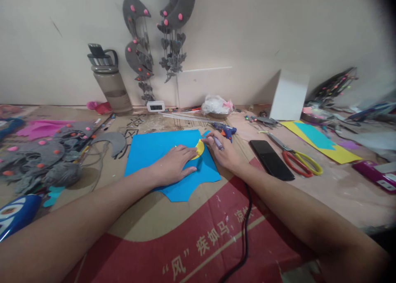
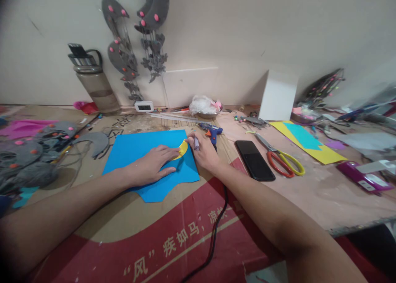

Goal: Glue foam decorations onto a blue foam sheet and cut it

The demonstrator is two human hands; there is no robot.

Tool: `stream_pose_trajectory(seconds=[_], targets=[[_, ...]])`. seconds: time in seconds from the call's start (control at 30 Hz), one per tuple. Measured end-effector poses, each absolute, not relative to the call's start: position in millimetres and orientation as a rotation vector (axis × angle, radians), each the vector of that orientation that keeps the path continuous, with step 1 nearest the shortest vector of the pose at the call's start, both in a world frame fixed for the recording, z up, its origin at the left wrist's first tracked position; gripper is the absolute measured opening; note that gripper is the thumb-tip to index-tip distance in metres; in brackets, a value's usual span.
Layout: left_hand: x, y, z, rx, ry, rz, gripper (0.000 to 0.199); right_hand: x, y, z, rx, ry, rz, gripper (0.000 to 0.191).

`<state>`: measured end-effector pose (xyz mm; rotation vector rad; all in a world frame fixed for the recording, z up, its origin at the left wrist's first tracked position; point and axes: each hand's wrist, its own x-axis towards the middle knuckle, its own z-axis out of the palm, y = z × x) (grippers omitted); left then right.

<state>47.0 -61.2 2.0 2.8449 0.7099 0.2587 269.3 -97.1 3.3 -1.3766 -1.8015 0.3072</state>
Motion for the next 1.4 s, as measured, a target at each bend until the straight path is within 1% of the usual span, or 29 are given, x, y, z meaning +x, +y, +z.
stream_pose_trajectory(seconds=[0.27, 0.47, 0.57, 0.73, 0.87, 0.97, 1.1, 1.17, 1.23, 1.4], targets=[[48.7, -54.6, -1.6, 2.837, 0.655, 0.325, 0.054, 271.6, -90.0, -3.8, -1.464, -1.926, 0.197, 0.032], [51.1, -52.4, -1.7, 2.861, 0.642, 0.302, 0.051, 272.7, -93.4, -9.2, -1.346, -1.664, 0.431, 0.039], [50.1, -53.5, -0.8, 2.886, 0.651, 0.278, 0.053, 271.9, -97.9, -6.4, -1.309, -1.574, 0.421, 0.041], [49.0, -54.5, -2.3, 2.922, 0.659, 0.287, 0.052, 271.4, -99.1, -4.1, -1.354, -1.717, 0.389, 0.042], [50.3, -56.0, -3.7, 2.882, 0.653, 0.309, 0.053, 273.1, -93.3, -9.2, -1.408, -1.912, 0.243, 0.050], [49.3, -58.7, -4.3, 2.811, 0.681, 0.400, 0.049, 273.9, -90.4, -11.7, -1.419, -1.912, 0.222, 0.048], [42.3, -59.4, -1.0, 2.605, 0.859, 0.744, 0.037, 272.6, -91.3, -9.6, -1.410, -1.900, 0.255, 0.043], [37.8, -57.6, 2.7, 2.482, 0.956, 0.905, 0.038, 271.3, -92.3, -7.4, -1.425, -1.906, 0.260, 0.043], [33.9, -55.2, 6.4, 2.384, 1.005, 0.976, 0.041, 270.4, -92.9, -5.8, -1.433, -1.912, 0.256, 0.044], [28.9, -52.2, 10.4, 2.185, 1.058, 0.944, 0.052, 270.5, -92.3, -6.4, -1.435, -1.910, 0.243, 0.046]])
